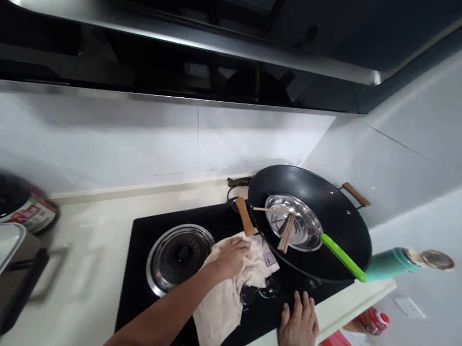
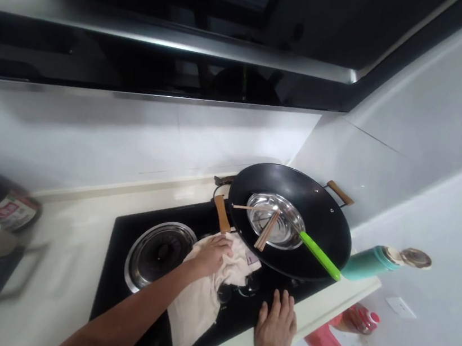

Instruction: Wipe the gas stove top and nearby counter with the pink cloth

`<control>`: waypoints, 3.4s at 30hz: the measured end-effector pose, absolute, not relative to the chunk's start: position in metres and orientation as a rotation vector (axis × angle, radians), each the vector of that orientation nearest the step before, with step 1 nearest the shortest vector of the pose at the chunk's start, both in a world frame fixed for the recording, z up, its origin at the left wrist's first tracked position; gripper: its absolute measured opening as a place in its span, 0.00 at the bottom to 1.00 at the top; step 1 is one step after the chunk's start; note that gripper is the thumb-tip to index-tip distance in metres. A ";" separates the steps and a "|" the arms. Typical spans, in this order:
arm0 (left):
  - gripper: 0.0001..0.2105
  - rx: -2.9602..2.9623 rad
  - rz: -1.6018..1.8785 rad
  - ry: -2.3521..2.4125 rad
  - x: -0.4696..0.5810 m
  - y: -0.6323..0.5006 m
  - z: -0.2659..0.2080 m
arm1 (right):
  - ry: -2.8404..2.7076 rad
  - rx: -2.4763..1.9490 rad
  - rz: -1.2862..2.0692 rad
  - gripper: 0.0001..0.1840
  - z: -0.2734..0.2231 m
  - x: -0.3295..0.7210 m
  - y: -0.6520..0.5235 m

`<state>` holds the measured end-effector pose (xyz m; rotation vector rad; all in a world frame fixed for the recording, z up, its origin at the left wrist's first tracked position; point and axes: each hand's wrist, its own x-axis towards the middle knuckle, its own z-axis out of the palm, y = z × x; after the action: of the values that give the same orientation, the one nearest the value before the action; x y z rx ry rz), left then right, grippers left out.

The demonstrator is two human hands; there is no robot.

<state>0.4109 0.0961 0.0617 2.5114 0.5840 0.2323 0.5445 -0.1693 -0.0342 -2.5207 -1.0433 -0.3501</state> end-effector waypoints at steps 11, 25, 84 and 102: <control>0.18 2.574 0.016 -0.030 0.479 0.082 0.063 | -1.037 -2.539 -0.326 0.38 -0.030 0.543 -0.171; 0.36 2.563 -0.127 0.725 0.407 0.151 0.052 | -1.011 -2.501 -0.376 0.39 -0.036 0.545 -0.173; 0.25 2.426 0.342 1.864 0.173 0.034 0.036 | -0.940 -2.564 -0.116 0.39 -0.012 0.542 -0.181; 0.34 2.284 0.588 2.097 0.099 -0.035 -0.020 | -0.907 -2.569 -0.079 0.42 -0.014 0.545 -0.180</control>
<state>0.0988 -0.0349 -0.0196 2.2840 2.0974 0.5876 0.5447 -0.1800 -0.0143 -2.5692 -0.9067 -0.0789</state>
